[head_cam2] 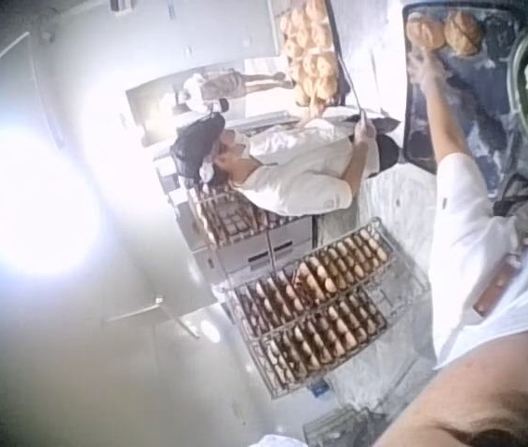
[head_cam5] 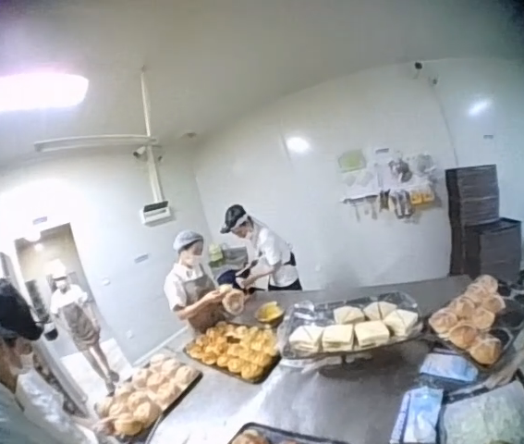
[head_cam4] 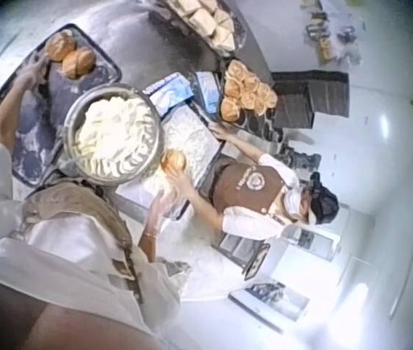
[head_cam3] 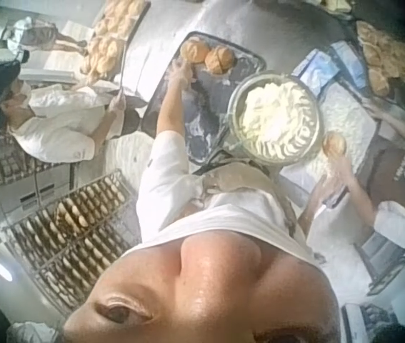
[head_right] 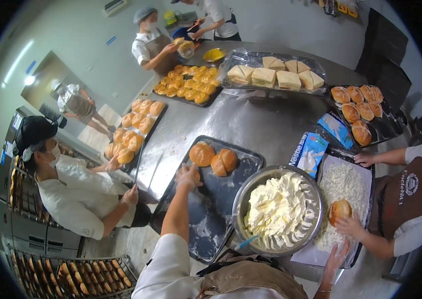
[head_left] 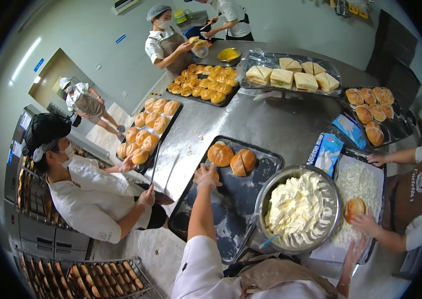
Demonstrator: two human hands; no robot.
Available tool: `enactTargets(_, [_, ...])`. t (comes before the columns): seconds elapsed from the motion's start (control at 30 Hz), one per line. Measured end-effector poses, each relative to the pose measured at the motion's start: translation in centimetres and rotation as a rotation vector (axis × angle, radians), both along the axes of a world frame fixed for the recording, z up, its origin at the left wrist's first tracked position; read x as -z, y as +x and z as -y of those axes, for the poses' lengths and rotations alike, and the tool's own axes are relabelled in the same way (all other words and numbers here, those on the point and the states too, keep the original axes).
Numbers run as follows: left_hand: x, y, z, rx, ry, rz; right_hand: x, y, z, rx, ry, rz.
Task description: Applying spread to sliced buns at a bakery work station.
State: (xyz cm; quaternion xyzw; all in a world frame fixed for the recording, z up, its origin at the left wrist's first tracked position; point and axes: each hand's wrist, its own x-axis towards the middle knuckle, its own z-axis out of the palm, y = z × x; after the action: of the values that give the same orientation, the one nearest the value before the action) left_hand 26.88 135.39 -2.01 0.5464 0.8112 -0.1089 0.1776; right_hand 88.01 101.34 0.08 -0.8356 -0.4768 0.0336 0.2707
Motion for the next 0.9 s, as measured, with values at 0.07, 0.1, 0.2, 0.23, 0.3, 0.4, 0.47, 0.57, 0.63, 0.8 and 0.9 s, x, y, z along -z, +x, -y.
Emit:
enactTargets(0.07, [1.5, -0.9, 0.1, -0.039, 0.057, -0.004, 0.0, -0.7, 0.4, 0.029, -0.012, -0.107])
enactTargets(0.1, [1.9, -1.5, 0.0, -0.091, 0.117, -0.014, -0.1, -1.3, 0.0, 0.034, -0.011, -0.106])
enactTargets(0.2, [2.3, -2.8, 0.0, -0.312, 0.259, 0.182, -1.8, -4.4, -3.0, 0.059, 0.092, -0.275])
enactTargets(0.23, [1.4, -1.9, 0.0, -0.418, 0.327, 0.325, -2.8, -5.7, -3.7, 0.032, 0.126, -0.367])
enactTargets(0.3, [2.8, -4.1, 2.6, -0.460, 0.474, 0.500, -5.7, -9.6, -6.7, -0.045, 0.163, -0.481])
enactTargets(0.4, [-2.4, 2.3, 7.3, -0.404, 0.699, 1.089, -9.2, -15.6, -9.1, -0.366, 0.142, -0.703])
enactTargets(0.47, [-8.0, 8.2, 11.5, -0.010, 0.811, 0.924, -12.5, -20.5, -10.6, -0.504, 0.033, -0.883])
enactTargets(0.57, [-16.3, 15.4, 18.3, 0.199, 0.759, 0.750, -16.1, -26.7, -12.0, -0.814, 0.060, -1.166])
enactTargets(0.63, [-17.4, 18.5, 21.2, 0.335, 0.841, 0.773, -16.5, -28.4, -12.2, -0.928, 0.181, -0.962])
enactTargets(0.8, [-18.8, 19.9, 23.7, 0.454, 0.843, 0.855, -18.6, -27.8, -9.2, -0.609, 0.234, -1.300])
enactTargets(0.9, [-18.1, 19.5, 23.9, 0.414, 0.544, 1.386, -18.1, -25.7, -7.9, -0.511, 0.255, -1.423])
